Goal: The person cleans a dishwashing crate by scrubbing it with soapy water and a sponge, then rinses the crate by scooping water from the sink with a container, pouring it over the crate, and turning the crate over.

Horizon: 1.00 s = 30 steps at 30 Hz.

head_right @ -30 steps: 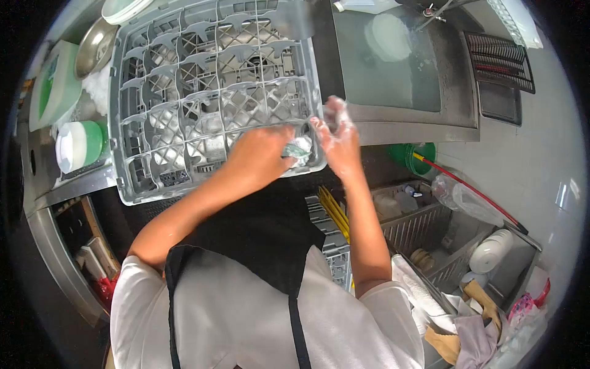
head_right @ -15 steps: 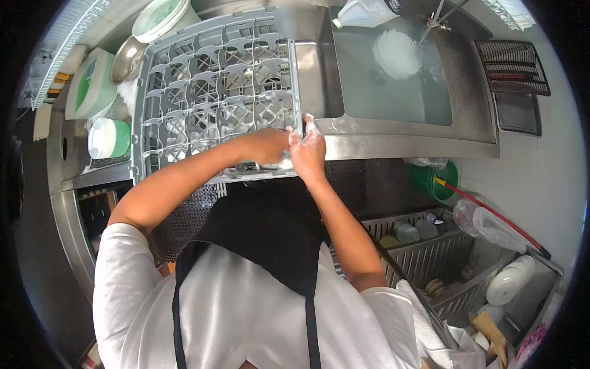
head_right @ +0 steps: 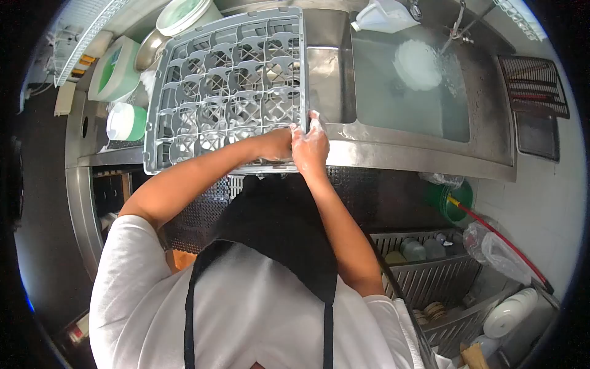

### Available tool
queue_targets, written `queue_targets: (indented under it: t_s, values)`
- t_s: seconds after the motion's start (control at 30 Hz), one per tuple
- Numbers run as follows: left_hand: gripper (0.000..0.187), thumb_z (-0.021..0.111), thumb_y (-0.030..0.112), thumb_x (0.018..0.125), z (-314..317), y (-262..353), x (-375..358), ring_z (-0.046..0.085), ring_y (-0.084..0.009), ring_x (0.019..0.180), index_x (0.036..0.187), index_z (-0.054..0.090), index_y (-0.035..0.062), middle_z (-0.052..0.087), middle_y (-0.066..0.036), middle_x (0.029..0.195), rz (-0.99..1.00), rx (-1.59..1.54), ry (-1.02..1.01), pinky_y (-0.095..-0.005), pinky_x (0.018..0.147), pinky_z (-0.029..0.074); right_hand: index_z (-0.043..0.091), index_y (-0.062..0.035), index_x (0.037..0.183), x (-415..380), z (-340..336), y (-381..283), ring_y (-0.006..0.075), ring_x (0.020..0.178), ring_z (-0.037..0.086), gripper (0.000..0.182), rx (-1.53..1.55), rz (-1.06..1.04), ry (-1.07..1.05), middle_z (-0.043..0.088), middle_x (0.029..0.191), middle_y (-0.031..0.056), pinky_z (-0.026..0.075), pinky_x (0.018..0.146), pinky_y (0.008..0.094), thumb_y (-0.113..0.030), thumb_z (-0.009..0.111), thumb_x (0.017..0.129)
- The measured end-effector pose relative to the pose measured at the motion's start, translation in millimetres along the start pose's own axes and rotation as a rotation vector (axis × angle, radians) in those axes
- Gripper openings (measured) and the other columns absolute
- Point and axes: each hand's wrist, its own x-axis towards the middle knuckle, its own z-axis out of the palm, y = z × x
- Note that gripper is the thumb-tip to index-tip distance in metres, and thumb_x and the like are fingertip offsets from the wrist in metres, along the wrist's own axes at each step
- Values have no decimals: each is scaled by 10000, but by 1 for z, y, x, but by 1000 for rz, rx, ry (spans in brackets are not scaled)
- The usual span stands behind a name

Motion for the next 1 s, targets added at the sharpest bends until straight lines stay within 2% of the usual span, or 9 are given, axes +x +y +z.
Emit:
queue_targets:
  t_s: [0.1,0.23,0.37,0.47,0.57,0.67,0.8,0.9,1.0]
  values:
    - [357,733,252,772,-9,5,11,677,-418,964,1023,695,0,706,-263,1009,-152,50,-213,-483,816,527,604,10,1203,1,4,17,214,798,659,344,-13,-50,44,708,894,126,509,755,346,-134,651,895]
    - [281,693,223,786,2,28,6,690,-401,945,971,710,11,711,-243,984,-158,414,-76,-465,804,550,603,13,1218,1,11,24,164,793,630,354,7,-97,91,698,889,107,504,745,317,-116,652,892]
    - [200,711,150,786,9,31,6,722,-333,908,943,727,26,726,-205,950,-169,555,-132,-417,809,572,590,22,1231,0,6,16,139,819,613,362,33,-41,32,697,940,111,501,764,300,-118,644,901]
    - [192,748,100,751,-21,63,-5,730,-307,879,929,731,28,730,-196,946,-204,655,-271,-403,794,579,580,25,1247,5,6,22,118,864,603,372,-21,-43,33,694,966,104,493,801,285,-114,642,908]
    - [218,770,71,708,-23,60,-6,729,-317,866,913,727,15,731,-193,941,-128,632,-239,-415,769,582,533,73,1318,3,-3,-8,276,980,664,497,82,67,-67,683,1073,234,498,895,346,-168,659,903]
    - [178,743,53,706,-18,43,-10,723,-343,859,876,723,4,726,-209,932,-15,499,-84,-434,744,579,518,84,1336,6,3,3,184,956,620,501,107,60,-52,684,1075,171,486,897,307,-134,660,907]
    - [93,668,36,735,-29,38,-14,707,-378,853,805,709,-9,704,-232,880,18,269,-84,-465,728,566,489,105,1357,6,2,-19,127,991,568,497,161,130,-82,645,1125,100,462,916,275,-60,648,916]
    - [96,647,62,769,-10,25,-7,710,-369,853,806,710,0,708,-217,879,100,283,37,-465,732,566,493,105,1351,11,6,-10,119,1009,562,486,119,93,-60,639,1129,105,452,929,262,-61,645,920]
    - [129,660,106,796,-9,26,-2,716,-358,866,857,728,15,722,-194,914,15,288,-8,-457,742,573,506,83,1348,12,6,-17,134,1030,566,480,154,140,-75,638,1135,109,446,944,266,-63,654,915]
